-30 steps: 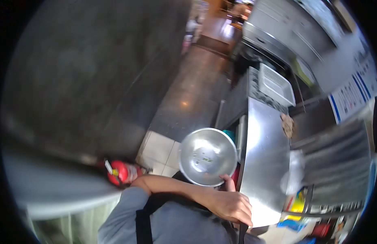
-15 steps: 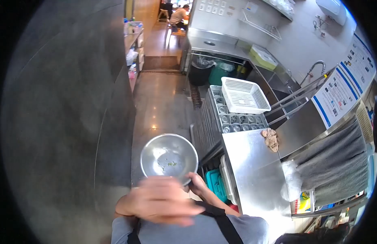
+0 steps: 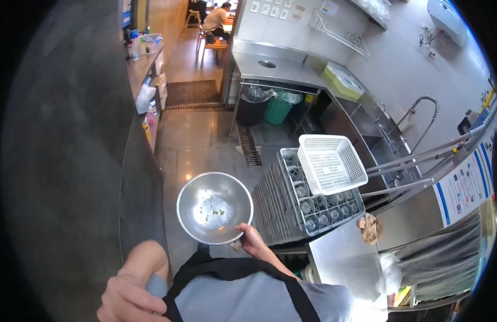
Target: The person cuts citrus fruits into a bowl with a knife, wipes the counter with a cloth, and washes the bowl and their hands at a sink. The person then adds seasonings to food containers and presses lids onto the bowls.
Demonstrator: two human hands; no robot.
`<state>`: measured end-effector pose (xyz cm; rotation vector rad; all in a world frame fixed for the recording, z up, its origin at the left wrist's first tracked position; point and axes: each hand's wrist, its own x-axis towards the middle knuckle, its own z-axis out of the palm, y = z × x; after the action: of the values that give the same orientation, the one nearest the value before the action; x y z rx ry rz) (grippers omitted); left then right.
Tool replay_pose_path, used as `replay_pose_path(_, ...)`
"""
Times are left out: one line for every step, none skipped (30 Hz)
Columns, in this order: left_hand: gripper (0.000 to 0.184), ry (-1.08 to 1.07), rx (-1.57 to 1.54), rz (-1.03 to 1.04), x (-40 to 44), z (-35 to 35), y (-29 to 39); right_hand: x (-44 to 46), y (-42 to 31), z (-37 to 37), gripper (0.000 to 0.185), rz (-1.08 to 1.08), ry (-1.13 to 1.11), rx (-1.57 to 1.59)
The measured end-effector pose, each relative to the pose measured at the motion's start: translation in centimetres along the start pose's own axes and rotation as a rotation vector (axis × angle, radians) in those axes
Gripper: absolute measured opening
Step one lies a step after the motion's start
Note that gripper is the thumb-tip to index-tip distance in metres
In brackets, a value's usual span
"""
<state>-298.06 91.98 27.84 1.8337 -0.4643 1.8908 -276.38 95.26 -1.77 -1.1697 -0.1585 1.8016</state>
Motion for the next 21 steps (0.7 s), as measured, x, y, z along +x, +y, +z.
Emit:
replay_pose_path(0.025, 0.036, -0.033, 0.009, 0.6, -1.0, -2.3, 0.8, -1.3, 0.2, 0.031, -0.012, 0.031, 0.039)
replay_pose_path(0.025, -0.051, -0.095, -0.025, 1.1, -2.7, -5.0, 1.6, -3.0, 0.5, 0.033, 0.009, 0.089, 0.061)
replay_pose_path(0.025, -0.141, -0.162, -0.053, 1.6, -4.4, -7.9, 2.5, -4.7, 0.8, 0.034, -0.015, 0.120, 0.096)
replay_pose_path(0.025, -0.235, -0.236, -0.078, 2.1, -5.5, -10.8, 3.2, -6.1, 0.7, 0.035, -0.042, 0.153, 0.138)
replay_pose_path(0.024, -0.143, -0.246, -0.085, 1.9, -5.8, -13.5, 3.9, -7.0, 0.3, 0.036, -0.069, 0.190, 0.190)
replay_pose_path(0.022, -0.057, -0.257, -0.100, 1.2, -5.8, -15.9, 5.5, -7.3, -1.4, 0.039, -0.119, 0.174, 0.226)
replay_pose_path(0.021, 0.026, -0.264, -0.115, 0.7, -6.0, -18.6, 6.6, -8.0, -2.2, 0.041, -0.161, 0.204, 0.261)
replay_pose_path(0.016, -0.032, -0.313, -0.107, 0.9, -6.8, -21.6, 7.2, -9.6, -2.1, 0.041, -0.179, 0.251, 0.325)
replay_pose_path(0.016, -0.007, -0.409, -0.007, 1.0, -6.9, -25.2, 7.9, -11.1, -2.1, 0.041, -0.193, 0.300, 0.381)
replay_pose_path(0.017, 0.031, -0.499, 0.086, 1.6, -6.3, -29.2, 9.2, -12.1, -2.7, 0.041, -0.268, 0.328, 0.372)
replay_pose_path(0.020, 0.078, -0.581, 0.173, 1.7, -6.0, -32.4, 10.4, -13.5, -3.2, 0.043, -0.256, 0.326, 0.448)
replay_pose_path(0.028, 0.003, -0.608, 0.145, 1.6, -6.1, -34.9, 11.7, -14.8, -3.6, 0.044, -0.268, 0.340, 0.477)
replay_pose_path(0.037, -0.077, -0.631, 0.131, 1.6, -6.3, -37.6, 13.2, -16.7, -4.0, 0.044, -0.288, 0.345, 0.499)
replay_pose_path(0.045, -0.155, -0.651, 0.119, 1.8, -6.5, -40.3, 14.7, -18.5, -4.3, 0.043, -0.321, 0.364, 0.519)
replay_pose_path(0.048, -0.221, -0.641, 0.105, 2.2, -6.8, -43.2, 16.5, -20.3, -4.4, 0.041, -0.356, 0.382, 0.536)
replay_pose_path(0.051, -0.292, -0.628, 0.096, 2.4, -7.0, -46.1, 18.1, -22.7, -4.8, 0.040, -0.394, 0.394, 0.552)
replay_pose_path(0.055, -0.369, -0.620, 0.077, 2.6, -7.3, -48.9, 19.5, -24.7, -5.2, 0.039, -0.389, 0.385, 0.552)
replay_pose_path(0.043, -0.327, -0.598, 0.136, 2.2, -7.3, -51.9, 21.4, -27.2, -5.6, 0.039, -0.392, 0.369, 0.557)
replay_pose_path(0.032, -0.289, -0.582, 0.194, 1.1, -7.1, -55.1, 23.2, -29.7, -5.9, 0.038, -0.398, 0.352, 0.566)
replay_pose_path(0.022, -0.271, -0.534, 0.130, 0.2, -7.2, -57.6, 25.4, -31.9, -6.6, 0.037, -0.439, 0.312, 0.590)
replay_pose_path(0.012, -0.255, -0.488, 0.066, -0.8, -7.3, -60.0, 27.2, -34.4, -6.8, 0.035, -0.424, 0.271, 0.625)
